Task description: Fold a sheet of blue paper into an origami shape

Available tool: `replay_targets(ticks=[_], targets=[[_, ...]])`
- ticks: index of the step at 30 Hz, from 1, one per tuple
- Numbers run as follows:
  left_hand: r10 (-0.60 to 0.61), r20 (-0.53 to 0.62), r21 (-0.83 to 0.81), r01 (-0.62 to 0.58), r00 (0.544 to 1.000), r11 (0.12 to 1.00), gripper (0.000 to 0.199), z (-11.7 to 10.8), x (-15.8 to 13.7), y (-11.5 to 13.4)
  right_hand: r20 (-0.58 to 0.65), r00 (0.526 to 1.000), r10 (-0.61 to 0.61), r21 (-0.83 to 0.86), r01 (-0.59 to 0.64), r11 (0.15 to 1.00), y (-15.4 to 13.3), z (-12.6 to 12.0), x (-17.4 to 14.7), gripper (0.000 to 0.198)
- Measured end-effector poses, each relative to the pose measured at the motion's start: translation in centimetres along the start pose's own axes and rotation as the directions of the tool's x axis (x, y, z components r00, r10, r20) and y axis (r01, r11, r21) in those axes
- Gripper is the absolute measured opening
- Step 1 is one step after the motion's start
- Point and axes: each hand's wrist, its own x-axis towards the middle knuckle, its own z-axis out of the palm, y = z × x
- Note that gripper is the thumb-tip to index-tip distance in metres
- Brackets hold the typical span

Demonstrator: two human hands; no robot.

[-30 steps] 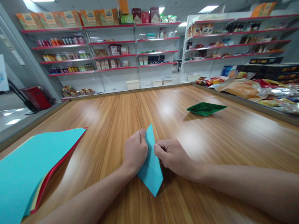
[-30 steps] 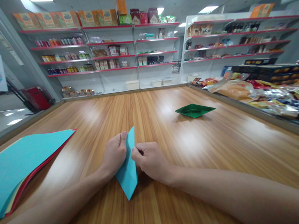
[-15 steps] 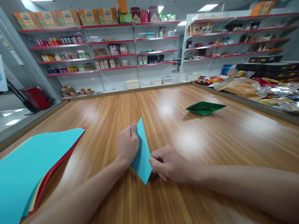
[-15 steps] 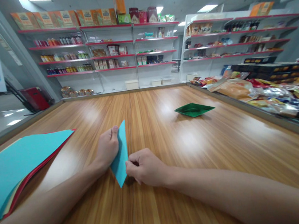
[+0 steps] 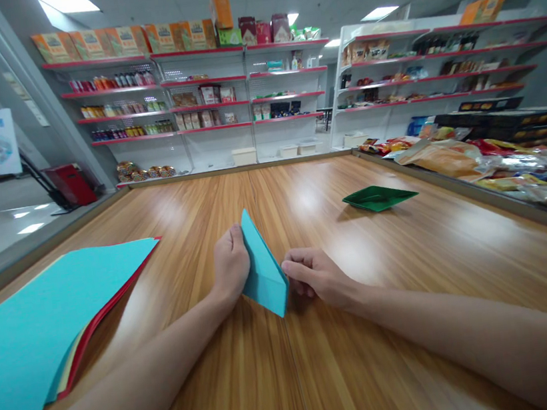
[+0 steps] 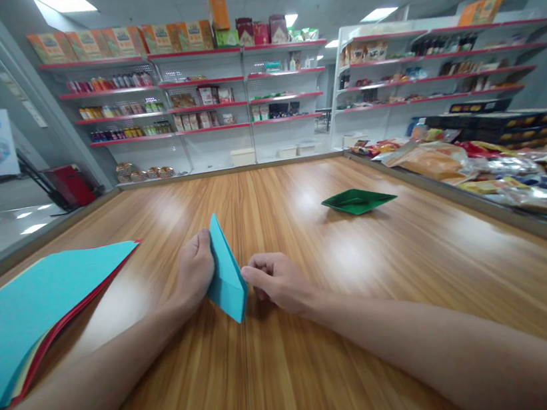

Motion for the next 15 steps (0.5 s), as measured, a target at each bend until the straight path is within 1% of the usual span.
replay_targets(ticks=[2,4,6,7,8,9,10,11,12,14,15], targets=[[0.089,0.032,0.040,-0.090,0.996,0.995,0.039,0.4,-0.6,0.4,0.051,0.997,-0.056,-0.114,0.061,0.992,0.2,0.0,0.0,0.030],[0.175,0.084,0.093,-0.183,0.981,0.979,0.036,0.4,-0.8,0.7,0.074,0.994,-0.085,-0.271,0.102,0.957,0.2,0.2,-0.1,0.031],[0.291,0.112,0.160,-0.306,0.950,0.938,0.028,0.2,-1.1,1.0,0.018,0.993,-0.113,-0.413,0.110,0.904,0.2,0.3,-0.1,0.032],[0.358,0.120,0.193,-0.376,0.926,0.907,0.031,0.1,-1.2,1.1,-0.032,0.989,-0.143,-0.471,0.111,0.875,0.2,0.3,0.0,0.031],[0.419,0.130,0.215,-0.438,0.899,0.873,0.041,0.0,-1.3,1.2,-0.084,0.979,-0.186,-0.524,0.116,0.844,0.2,0.2,0.1,0.031],[0.460,0.146,0.221,-0.483,0.876,0.848,0.052,0.0,-1.5,1.2,-0.125,0.963,-0.237,-0.575,0.125,0.809,0.2,0.2,0.2,0.030],[0.475,0.173,0.197,-0.503,0.863,0.842,0.060,0.1,-1.7,1.2,-0.151,0.946,-0.286,-0.619,0.135,0.774,0.2,0.1,0.3,0.030],[0.459,0.214,0.142,-0.492,0.862,0.859,0.064,0.2,-1.8,1.1,-0.157,0.933,-0.325,-0.651,0.150,0.744,0.1,0.0,0.4,0.028],[0.415,0.259,0.063,-0.444,0.872,0.894,0.065,0.3,-1.9,0.9,-0.145,0.925,-0.350,-0.669,0.169,0.723,0.0,0.0,0.4,0.026],[0.287,0.353,-0.111,-0.265,0.891,0.958,0.065,0.5,-2.1,0.6,-0.097,0.925,-0.368,-0.661,0.217,0.719,-0.4,0.2,0.5,0.019],[0.226,0.392,-0.183,-0.165,0.892,0.969,0.064,0.5,-2.1,0.4,-0.071,0.928,-0.367,-0.634,0.242,0.734,-0.6,0.3,0.5,0.017]])
